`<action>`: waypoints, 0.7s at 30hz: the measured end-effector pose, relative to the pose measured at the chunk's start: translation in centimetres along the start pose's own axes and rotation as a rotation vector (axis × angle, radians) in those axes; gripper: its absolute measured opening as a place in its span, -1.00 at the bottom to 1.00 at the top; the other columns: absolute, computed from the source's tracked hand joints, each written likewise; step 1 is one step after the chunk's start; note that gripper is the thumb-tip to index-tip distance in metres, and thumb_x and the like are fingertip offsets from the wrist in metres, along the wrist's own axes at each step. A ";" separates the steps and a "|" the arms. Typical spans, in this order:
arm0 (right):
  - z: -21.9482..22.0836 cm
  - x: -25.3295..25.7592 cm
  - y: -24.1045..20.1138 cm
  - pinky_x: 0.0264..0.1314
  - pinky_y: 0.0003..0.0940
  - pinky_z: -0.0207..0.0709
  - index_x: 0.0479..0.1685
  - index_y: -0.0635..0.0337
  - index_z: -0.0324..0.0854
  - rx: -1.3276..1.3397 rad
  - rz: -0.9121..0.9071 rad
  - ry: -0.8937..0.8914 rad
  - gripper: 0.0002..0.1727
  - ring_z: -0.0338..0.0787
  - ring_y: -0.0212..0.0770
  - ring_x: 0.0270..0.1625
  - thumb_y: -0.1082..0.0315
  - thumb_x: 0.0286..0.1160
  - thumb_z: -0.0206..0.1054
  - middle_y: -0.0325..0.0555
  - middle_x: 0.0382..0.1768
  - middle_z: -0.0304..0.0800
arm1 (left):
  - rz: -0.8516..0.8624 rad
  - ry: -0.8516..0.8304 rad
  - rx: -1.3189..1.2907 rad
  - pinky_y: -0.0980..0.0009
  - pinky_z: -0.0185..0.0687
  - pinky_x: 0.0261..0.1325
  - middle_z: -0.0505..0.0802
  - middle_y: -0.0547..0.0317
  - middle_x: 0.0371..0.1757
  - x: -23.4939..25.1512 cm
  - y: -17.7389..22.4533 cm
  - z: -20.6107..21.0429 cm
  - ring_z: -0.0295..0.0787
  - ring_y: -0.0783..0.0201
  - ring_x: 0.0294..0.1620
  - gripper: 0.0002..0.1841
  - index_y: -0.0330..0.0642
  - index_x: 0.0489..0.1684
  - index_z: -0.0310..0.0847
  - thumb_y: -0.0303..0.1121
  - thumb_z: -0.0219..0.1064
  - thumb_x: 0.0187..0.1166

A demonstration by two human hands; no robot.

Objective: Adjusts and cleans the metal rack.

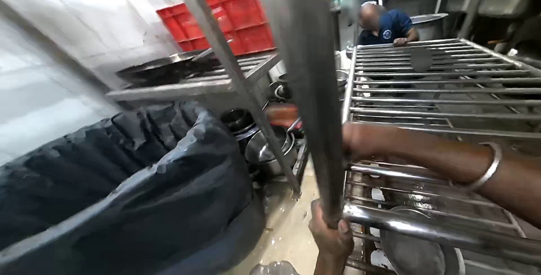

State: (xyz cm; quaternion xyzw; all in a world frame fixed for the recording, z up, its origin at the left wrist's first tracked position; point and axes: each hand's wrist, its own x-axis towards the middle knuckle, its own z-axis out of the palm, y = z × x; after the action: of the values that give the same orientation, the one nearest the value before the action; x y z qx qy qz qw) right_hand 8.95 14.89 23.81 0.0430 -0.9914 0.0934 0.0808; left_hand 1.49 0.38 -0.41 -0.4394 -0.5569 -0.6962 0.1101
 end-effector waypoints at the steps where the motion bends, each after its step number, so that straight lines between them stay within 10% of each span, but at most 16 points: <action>1: 0.1 0.4 0.9 0.15 0.13 0.62 0.04 0.23 0.79 -0.089 0.027 0.001 -0.61 0.80 0.13 0.05 0.52 0.14 0.64 0.11 -0.08 0.84 | -0.007 -0.014 0.018 0.47 0.74 -0.51 0.75 0.30 -0.54 0.0 0.4 -0.1 0.72 0.56 -0.57 -0.01 -0.35 -0.08 0.58 0.64 -0.01 0.38; 4: 0.9 2.8 0.8 0.21 0.11 0.61 -0.05 0.24 0.79 -0.152 0.002 -0.041 -0.79 0.78 0.14 0.12 0.47 0.34 0.51 0.15 -0.04 0.81 | -0.013 -0.030 0.122 0.48 0.69 -0.53 0.76 0.23 -0.57 1.2 1.6 0.4 0.71 0.53 -0.59 -0.05 -0.34 -0.11 0.64 0.57 -0.05 0.45; 6: 0.0 5.6 -1.8 0.55 0.02 0.39 0.30 0.32 0.68 -0.175 0.273 -0.378 -0.67 0.64 0.13 0.45 0.51 0.59 0.33 0.22 0.30 0.72 | -0.032 -0.028 0.157 0.40 0.70 -0.57 0.78 0.18 -0.56 0.8 1.7 0.4 0.71 0.45 -0.61 -0.08 -0.35 -0.14 0.69 0.53 -0.02 0.47; 11: 0.7 7.3 1.0 0.14 0.03 0.68 -0.03 0.07 0.79 -0.237 -0.040 -0.501 -0.42 0.79 0.00 0.08 0.58 -0.24 0.76 -0.08 -0.04 0.80 | -0.090 0.012 0.199 0.34 0.68 -0.54 0.82 0.17 -0.53 1.1 2.2 0.8 0.75 0.36 -0.58 -0.21 -0.21 -0.30 0.76 0.48 0.15 0.39; 21: -0.7 8.5 3.3 0.16 -0.13 0.69 -0.02 -0.10 0.79 -0.328 0.074 -0.602 -0.43 0.78 -0.23 0.07 0.51 -0.21 0.71 -0.34 -0.07 0.83 | -0.177 0.028 0.086 0.39 0.69 -0.51 0.81 0.24 -0.56 0.7 2.3 0.8 0.76 0.37 -0.56 -0.22 -0.08 -0.44 0.76 0.59 0.35 0.14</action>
State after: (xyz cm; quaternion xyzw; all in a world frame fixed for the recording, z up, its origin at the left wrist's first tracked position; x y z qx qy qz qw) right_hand 0.40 17.66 25.31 0.0188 -0.9734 -0.0813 -0.2132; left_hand 2.91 0.53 1.63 -0.3736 -0.6213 -0.6847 0.0744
